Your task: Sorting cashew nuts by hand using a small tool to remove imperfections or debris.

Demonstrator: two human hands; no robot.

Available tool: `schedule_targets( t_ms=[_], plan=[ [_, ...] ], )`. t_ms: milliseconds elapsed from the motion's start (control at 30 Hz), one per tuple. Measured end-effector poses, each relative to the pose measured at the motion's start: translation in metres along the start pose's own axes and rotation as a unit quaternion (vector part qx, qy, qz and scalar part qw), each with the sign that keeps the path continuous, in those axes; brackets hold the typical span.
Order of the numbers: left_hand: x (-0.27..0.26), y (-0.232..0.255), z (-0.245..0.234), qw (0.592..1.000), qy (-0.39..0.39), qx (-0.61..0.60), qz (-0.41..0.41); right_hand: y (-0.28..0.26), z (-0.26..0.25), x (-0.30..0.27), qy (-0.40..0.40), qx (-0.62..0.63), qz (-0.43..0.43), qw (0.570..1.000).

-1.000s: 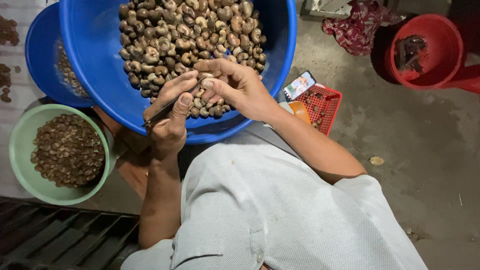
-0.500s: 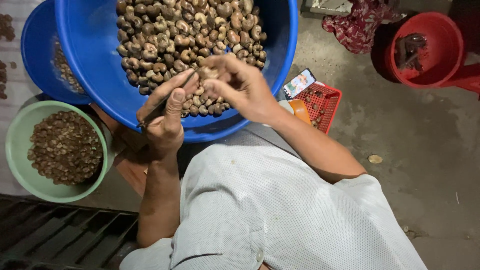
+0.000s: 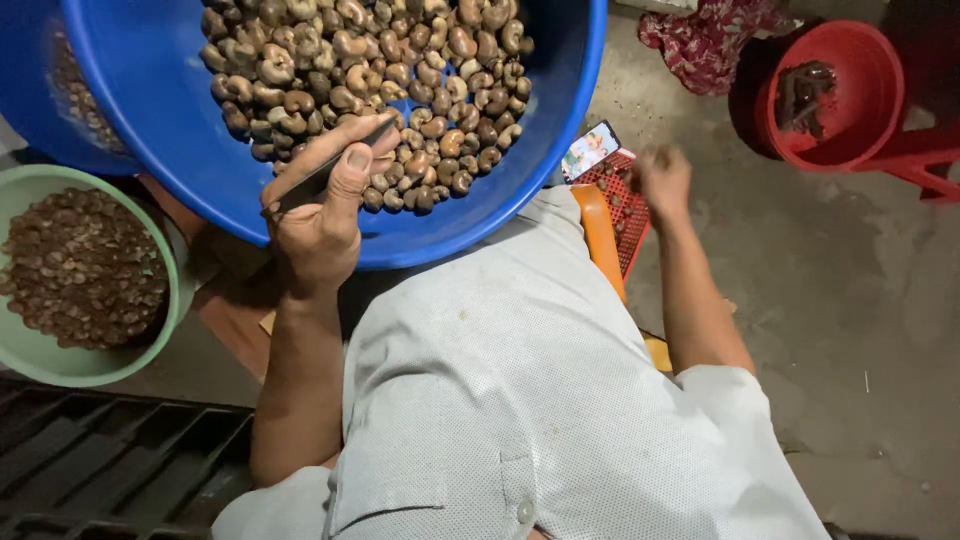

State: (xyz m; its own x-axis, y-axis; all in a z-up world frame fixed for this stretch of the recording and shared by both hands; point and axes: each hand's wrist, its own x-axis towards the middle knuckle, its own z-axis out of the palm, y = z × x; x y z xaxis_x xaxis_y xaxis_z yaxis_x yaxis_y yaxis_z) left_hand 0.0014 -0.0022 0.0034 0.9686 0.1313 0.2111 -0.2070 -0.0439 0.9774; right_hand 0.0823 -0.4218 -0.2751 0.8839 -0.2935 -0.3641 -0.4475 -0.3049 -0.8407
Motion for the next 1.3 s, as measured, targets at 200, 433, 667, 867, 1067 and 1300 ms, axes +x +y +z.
schedule_targets(
  t_ms=[200, 433, 667, 867, 1067, 1300],
  plan=[
    [-0.001, -0.008, -0.001, 0.998, 0.037, 0.032, -0.029, 0.093, -0.008, 0.003, -0.019, -0.120, 0.082, 0.989],
    [0.000, -0.007, 0.001, 0.997, 0.050, 0.056, 0.004, -0.102, -0.011, 0.000, 0.013, -0.033, -0.257, 0.966],
    [0.002, -0.001, -0.003, 0.996, 0.062, 0.067, 0.003, -0.298, 0.046, -0.089, -0.123, -0.084, -0.583, 0.798],
    [0.003, 0.003, -0.007, 0.997, 0.054, 0.053, -0.033, -0.272, 0.143, -0.042, -0.215, -0.499, -0.563, 0.622],
    [0.002, -0.001, -0.008, 0.996, 0.056, 0.061, -0.021, -0.286, 0.180, -0.063, -0.221, -0.590, -0.565, 0.533],
    [0.003, -0.002, -0.008, 0.996, 0.051, 0.067, -0.022, -0.276, 0.218, -0.056, -0.262, -0.648, -0.471, 0.538]
  ],
)
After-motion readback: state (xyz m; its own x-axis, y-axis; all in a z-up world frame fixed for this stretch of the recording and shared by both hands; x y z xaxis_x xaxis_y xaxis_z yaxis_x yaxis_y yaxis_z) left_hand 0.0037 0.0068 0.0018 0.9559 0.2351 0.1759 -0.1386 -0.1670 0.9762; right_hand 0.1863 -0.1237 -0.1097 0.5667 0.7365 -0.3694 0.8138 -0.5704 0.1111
